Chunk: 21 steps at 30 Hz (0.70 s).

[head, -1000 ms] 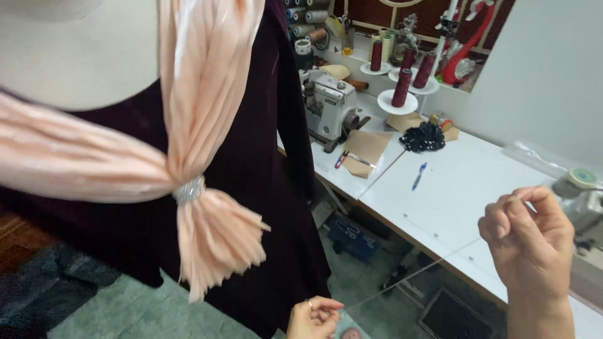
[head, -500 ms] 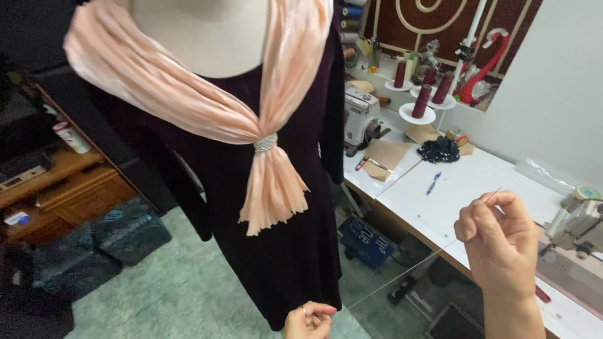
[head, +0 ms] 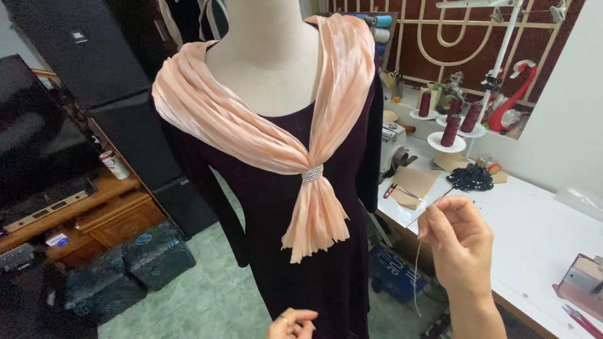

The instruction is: The person is seen adjusting a pink scarf on a mannequin, pinning it in place, and then moving to a sewing machine to thread a needle.

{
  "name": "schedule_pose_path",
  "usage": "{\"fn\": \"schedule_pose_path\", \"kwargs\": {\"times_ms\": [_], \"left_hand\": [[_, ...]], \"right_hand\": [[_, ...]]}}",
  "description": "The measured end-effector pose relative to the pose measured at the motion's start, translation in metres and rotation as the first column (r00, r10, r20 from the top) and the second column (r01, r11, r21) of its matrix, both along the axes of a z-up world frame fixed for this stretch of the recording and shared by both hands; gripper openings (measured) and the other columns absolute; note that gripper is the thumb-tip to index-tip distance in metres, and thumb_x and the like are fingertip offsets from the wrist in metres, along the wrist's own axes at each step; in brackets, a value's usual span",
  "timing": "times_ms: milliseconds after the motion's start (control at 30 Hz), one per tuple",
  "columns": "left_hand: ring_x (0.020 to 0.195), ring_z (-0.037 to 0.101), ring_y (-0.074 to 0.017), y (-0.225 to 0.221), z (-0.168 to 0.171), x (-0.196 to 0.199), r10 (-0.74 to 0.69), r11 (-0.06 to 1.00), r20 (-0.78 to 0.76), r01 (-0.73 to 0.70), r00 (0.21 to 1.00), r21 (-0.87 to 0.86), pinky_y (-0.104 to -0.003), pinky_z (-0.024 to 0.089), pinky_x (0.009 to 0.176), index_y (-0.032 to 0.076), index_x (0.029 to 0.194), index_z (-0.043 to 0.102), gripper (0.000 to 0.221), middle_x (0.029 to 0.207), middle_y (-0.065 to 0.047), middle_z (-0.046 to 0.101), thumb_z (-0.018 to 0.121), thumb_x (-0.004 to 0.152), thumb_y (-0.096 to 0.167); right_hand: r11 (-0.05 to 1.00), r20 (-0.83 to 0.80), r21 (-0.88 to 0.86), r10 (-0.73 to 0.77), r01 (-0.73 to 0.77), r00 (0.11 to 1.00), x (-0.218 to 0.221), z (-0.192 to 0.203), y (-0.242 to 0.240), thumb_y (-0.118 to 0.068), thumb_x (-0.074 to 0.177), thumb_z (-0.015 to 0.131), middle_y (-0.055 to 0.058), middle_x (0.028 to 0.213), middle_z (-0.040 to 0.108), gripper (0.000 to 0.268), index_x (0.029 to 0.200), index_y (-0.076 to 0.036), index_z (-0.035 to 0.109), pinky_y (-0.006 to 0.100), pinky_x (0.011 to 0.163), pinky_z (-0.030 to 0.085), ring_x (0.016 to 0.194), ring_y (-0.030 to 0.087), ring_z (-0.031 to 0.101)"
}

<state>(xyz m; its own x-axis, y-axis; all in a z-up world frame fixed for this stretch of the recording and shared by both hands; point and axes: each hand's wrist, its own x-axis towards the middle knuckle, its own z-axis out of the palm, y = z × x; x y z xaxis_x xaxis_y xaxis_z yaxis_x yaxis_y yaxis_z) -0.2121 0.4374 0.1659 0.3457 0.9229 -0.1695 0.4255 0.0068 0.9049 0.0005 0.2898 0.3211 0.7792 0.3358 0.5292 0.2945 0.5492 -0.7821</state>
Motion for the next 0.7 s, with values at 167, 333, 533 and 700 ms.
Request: {"fn": "schedule_pose_path", "kwargs": {"times_ms": [167,333,533,700], "left_hand": [[0.038,0.062,-0.013,0.052,0.011,-0.003,-0.25,0.951,0.249,0.189,0.936,0.244,-0.02,0.054,0.038,0.011,0.082,0.086,0.019,0.071,0.001,0.074,0.071,0.076,0.002],[0.069,0.068,-0.008,0.047,0.125,0.012,-0.434,0.651,0.234,0.124,0.87,0.749,-0.019,0.055,0.057,0.011,0.088,0.075,0.015,0.082,0.001,0.072,0.064,0.081,0.004],[0.078,0.066,-0.015,0.044,0.177,0.05,-0.342,0.465,0.307,-0.124,0.888,0.877,-0.024,0.055,0.07,0.006,0.091,0.071,0.011,0.086,-0.005,0.067,0.065,0.083,0.0],[0.075,0.057,-0.0184,0.04,0.185,0.082,-0.284,0.32,0.322,-0.228,0.903,0.92,-0.03,0.048,0.074,0.009,0.087,0.068,0.006,0.084,-0.002,0.063,0.07,0.085,0.004]], "right_hand": [[0.998,0.042,-0.07,-0.007,0.01,0.999,-0.008,-0.005,0.015,0.002,0.095,0.052,0.009,0.069,0.061,0.006,0.093,-0.002,0.057,0.021,0.053,0.049,0.057,0.014,0.057],[0.984,0.076,-0.175,-0.024,0.037,0.997,-0.02,0.011,0.035,-0.004,0.092,0.056,0.009,0.066,0.063,0.005,0.088,-0.003,0.058,0.024,0.055,0.049,0.058,0.014,0.057],[0.986,0.264,-0.168,0.037,0.008,0.964,-0.005,0.018,0.06,-0.003,0.089,0.061,0.008,0.084,0.058,0.002,0.087,-0.002,0.061,0.022,0.059,0.044,0.07,0.013,0.052],[0.974,0.365,-0.222,0.046,0.039,0.93,0.002,0.037,0.072,-0.002,0.089,0.062,0.004,0.078,0.055,0.003,0.086,-0.003,0.064,0.02,0.057,0.04,0.065,0.01,0.047]]}}
